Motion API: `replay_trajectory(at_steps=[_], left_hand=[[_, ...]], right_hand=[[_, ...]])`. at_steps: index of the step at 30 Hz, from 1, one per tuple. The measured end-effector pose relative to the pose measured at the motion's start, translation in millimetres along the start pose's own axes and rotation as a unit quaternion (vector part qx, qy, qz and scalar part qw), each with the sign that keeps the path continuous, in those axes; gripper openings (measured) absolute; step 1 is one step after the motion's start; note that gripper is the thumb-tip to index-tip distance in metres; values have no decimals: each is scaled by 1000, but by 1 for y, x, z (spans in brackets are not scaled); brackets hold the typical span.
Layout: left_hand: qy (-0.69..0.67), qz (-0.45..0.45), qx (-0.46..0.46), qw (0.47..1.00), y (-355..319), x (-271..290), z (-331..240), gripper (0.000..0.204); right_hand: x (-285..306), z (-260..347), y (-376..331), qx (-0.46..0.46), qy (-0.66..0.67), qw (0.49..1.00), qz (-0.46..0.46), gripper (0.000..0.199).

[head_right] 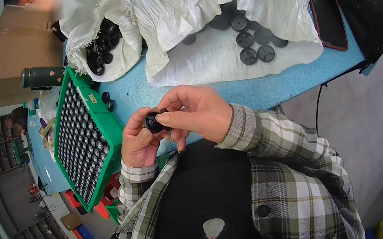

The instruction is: Manually placing small black circular components from bags into a organized grid tray.

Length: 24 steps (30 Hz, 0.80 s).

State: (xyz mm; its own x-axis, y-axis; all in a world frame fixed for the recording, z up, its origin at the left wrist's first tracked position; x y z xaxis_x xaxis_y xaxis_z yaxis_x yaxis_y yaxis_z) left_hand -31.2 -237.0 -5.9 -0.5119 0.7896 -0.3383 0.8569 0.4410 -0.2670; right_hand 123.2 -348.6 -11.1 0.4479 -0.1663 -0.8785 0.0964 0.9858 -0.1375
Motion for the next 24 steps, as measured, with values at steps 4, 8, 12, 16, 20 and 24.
replay_trajectory(at_steps=[4, 8, 12, 16, 20, 24], left_hand=[[12, 1, -10, 1000, 0, 2, 3, 39], [45, -9, -75, 996, -1, 3, 9, 41], [157, -50, -107, 981, -3, 1, 6, 49], [158, -52, -121, 979, -3, 2, 6, 48], [206, -36, -142, 967, -4, 6, 6, 49], [217, -46, -139, 965, -4, 6, 6, 48]], right_hand=[[-1, -2, -2, -13, -1, 1000, -20, 25], [0, -6, 0, -22, 4, 999, -32, 22], [-2, -10, 0, -29, 16, 999, -36, 21], [-1, -14, 1, -33, 20, 998, -47, 21], [-1, -15, 3, -44, 10, 998, -51, 21], [-2, -17, 5, -49, 0, 997, -62, 21]])
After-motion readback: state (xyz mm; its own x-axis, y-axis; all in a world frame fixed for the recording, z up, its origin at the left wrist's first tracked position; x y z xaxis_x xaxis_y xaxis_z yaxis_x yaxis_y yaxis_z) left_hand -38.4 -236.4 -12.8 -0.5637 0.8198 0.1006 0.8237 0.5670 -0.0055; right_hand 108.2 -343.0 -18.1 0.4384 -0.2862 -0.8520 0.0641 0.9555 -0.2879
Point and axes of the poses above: each hand's wrist, its own y-axis towards the middle knuckle, its own x-axis out of the back of the hand, z = x × y, the point moved 1 cm from there along y, towards the middle knuckle, and after that the axes turned 14 degrees about y, right-handed, at the moved point
